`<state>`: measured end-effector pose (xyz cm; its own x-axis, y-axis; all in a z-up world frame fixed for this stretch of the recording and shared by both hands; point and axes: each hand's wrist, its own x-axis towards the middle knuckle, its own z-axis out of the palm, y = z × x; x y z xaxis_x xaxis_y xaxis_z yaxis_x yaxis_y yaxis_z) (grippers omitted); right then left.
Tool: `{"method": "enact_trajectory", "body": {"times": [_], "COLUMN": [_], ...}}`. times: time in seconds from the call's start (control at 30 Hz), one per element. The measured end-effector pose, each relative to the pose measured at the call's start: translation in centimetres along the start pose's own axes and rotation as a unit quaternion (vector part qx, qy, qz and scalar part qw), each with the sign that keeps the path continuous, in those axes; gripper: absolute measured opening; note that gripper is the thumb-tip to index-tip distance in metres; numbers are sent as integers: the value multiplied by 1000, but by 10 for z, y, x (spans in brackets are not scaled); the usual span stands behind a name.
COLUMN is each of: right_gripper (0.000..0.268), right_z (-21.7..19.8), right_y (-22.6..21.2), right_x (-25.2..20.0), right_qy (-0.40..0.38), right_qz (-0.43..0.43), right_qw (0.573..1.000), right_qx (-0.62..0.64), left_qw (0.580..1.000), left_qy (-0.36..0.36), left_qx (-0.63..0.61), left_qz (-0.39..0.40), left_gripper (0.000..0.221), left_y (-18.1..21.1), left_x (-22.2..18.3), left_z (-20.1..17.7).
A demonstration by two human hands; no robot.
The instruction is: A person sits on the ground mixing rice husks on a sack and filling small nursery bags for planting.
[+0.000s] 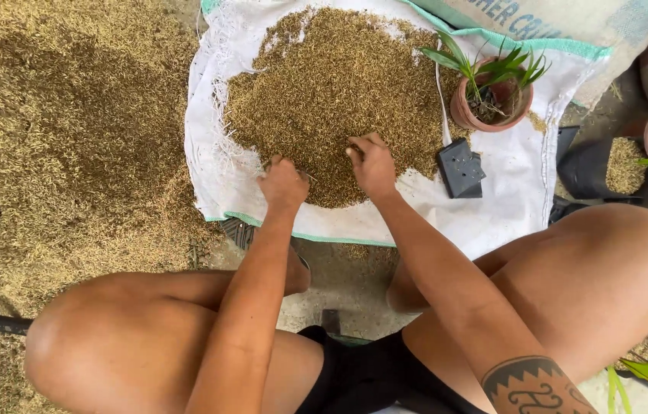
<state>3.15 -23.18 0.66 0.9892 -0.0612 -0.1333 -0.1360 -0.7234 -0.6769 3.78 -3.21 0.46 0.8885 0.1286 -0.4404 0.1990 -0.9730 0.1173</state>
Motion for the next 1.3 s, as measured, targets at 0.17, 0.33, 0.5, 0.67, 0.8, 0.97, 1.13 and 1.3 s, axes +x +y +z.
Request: {"method": "enact_trajectory", "body": {"times": [0.17,0.33,0.5,0.67,0.8,0.97,1.13,1.3], "right_gripper": [24,20,27,23,12,28,20,36], "right_z": [14,34,8,-12,-7,50,11,-4], "right_y": [-10,20,21,12,-20,11,-15,3], "right_x": [15,34,41,51,20,11,31,56], "right_qy": [8,-38,34,93,-2,-109,-166,115], "right_qz": [-155,-194,-83,-25,-155,-167,-254,-9], "right_qw": [976,955,996,995,983,944,687,985], "right_qx": [-154,-222,-17,-2,-95,-264,-660,-130], "left_qw": [981,969,975,975,988,987,994,983], "left_qy": [-18,-14,-26,-24,44,-114,-4,84], "left_qx": [124,24,-40,78,-69,-26,-109,-141], "left_qz": [-147,-247,-216,-206,-129,-107,2,82], "left_gripper": [59,61,60,54,36,51,47,22], "left_y": [-67,-206,-201,-196,-151,-64,-89,-100], "left_x": [21,96,73,66,14,-45,-26,-8], "left_z": [-81,-154,-260,-304,-333,-362,-361,-359]}}
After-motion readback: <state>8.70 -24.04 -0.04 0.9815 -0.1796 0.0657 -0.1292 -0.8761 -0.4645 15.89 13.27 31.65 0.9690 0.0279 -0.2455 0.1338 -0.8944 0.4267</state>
